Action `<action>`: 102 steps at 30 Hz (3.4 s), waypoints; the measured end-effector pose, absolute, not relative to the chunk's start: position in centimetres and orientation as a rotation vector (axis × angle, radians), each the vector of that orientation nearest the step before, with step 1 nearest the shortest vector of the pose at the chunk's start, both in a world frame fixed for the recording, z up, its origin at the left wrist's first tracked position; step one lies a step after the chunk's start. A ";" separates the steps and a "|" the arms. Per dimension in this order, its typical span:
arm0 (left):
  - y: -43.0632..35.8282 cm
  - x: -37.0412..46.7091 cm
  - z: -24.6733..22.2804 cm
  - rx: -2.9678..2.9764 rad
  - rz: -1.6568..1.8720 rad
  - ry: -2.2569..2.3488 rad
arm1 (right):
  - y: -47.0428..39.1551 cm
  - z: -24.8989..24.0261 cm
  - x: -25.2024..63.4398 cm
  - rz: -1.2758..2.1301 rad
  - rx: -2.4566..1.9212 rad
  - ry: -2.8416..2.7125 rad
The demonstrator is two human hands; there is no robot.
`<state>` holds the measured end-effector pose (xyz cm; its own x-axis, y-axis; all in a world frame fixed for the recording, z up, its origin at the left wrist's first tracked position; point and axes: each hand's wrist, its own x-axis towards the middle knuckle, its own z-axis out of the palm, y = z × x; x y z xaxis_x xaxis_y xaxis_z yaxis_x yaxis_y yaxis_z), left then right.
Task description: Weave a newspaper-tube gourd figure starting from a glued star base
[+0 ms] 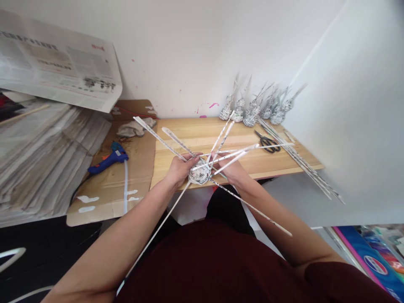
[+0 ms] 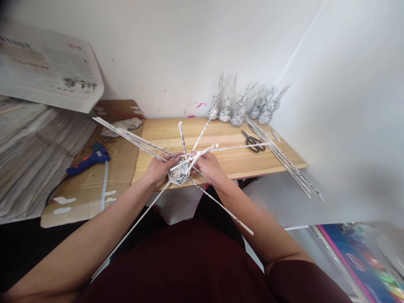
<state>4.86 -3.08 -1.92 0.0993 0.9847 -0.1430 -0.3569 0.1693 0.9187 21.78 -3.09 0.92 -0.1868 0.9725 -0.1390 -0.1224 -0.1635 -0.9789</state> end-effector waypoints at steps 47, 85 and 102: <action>-3.0 5.2 -1.8 0.848 1.229 0.991 | -3.3 0.4 22.9 1.181 -1.129 -1.676; -2.9 5.7 -2.1 0.880 1.274 1.086 | -2.5 2.8 21.4 0.827 -1.520 -1.858; -2.8 3.8 -0.8 1.043 1.068 0.986 | -0.7 2.5 21.4 0.689 -1.596 -1.983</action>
